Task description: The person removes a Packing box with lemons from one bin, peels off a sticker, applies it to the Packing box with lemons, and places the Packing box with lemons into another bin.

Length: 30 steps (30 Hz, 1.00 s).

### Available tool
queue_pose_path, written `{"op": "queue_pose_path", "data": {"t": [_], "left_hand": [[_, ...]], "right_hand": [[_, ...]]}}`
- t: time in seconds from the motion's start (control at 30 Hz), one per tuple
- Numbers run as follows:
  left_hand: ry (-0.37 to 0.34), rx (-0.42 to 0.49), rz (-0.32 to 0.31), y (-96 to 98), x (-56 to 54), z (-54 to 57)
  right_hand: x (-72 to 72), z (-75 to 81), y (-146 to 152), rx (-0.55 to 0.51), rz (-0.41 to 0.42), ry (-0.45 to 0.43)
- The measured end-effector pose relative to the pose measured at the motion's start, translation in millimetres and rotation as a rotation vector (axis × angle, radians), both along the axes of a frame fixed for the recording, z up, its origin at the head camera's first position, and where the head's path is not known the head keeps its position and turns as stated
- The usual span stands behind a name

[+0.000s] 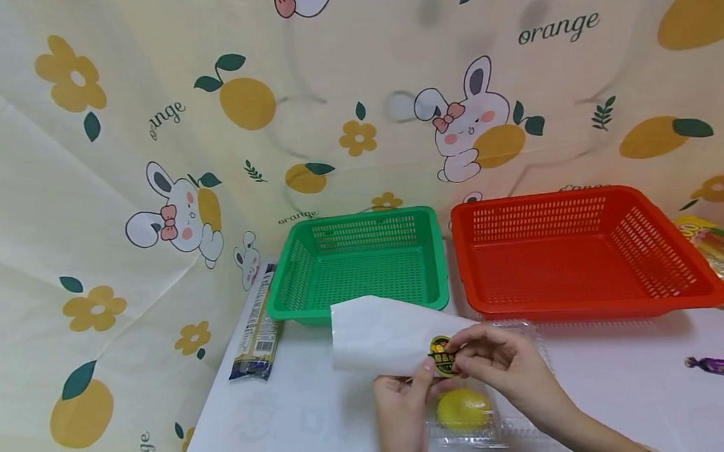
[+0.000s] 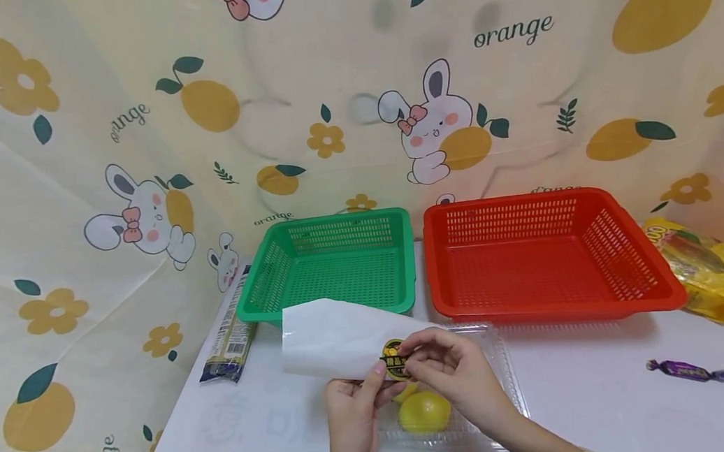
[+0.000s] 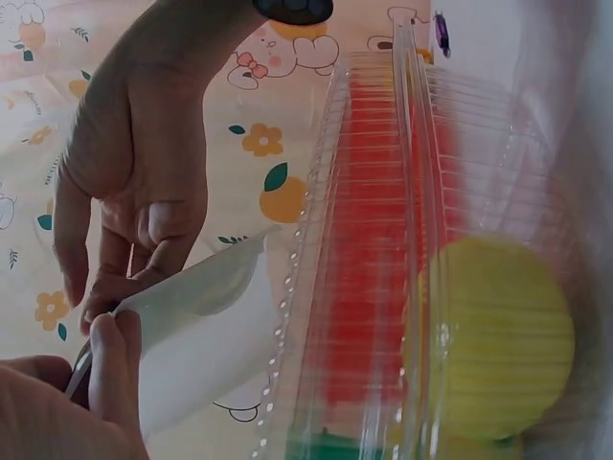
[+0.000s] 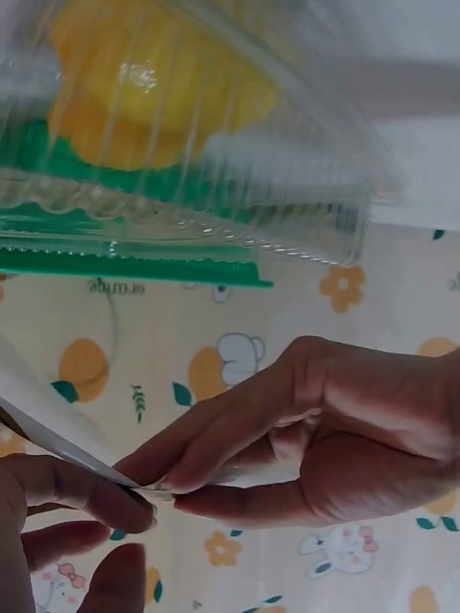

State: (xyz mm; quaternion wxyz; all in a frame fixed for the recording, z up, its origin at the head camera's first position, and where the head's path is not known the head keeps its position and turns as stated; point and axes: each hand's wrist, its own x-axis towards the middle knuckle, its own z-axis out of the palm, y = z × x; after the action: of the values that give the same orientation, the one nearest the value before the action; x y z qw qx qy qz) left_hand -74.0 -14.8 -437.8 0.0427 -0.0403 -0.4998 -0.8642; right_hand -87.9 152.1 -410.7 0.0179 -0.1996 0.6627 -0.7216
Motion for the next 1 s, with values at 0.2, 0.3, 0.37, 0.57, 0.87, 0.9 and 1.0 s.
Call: {"op": "queue_pose_path", "data": {"t": [0.2, 0.3, 0.37, 0.57, 0.87, 0.9, 1.0], "left_hand": [[-0.007, 0.03, -0.01, 4.7, 0.0, -0.6], [0.002, 0.035, -0.005, 6.8, 0.5, -1.1], [0.025, 0.028, -0.001, 8.1, 0.8, -1.9], [0.06, 0.049, 0.003, 10.0, 0.8, -3.8], [0.102, 0.073, -0.014, 8.7, 1.7, -4.3], [0.102, 0.072, -0.012, 8.6, 1.7, -4.3], [0.092, 0.059, -0.003, 8.3, 2.3, -4.2]], "right_hand": [[-2.8, -1.5, -1.8, 0.065, -0.059, 0.088], [-3.4, -2.1, -2.2, 0.093, -0.073, 0.123], [-3.8, -2.9, -2.3, 0.101, -0.076, 0.145], [-4.9, -5.7, -2.5, 0.081, -0.062, 0.193], [-5.1, -6.0, -0.7, 0.078, -0.049, 0.204], [-5.1, -6.2, -0.6, 0.073, -0.048, 0.2], [-4.6, -6.5, -0.6, 0.049, -0.055, 0.187]]}}
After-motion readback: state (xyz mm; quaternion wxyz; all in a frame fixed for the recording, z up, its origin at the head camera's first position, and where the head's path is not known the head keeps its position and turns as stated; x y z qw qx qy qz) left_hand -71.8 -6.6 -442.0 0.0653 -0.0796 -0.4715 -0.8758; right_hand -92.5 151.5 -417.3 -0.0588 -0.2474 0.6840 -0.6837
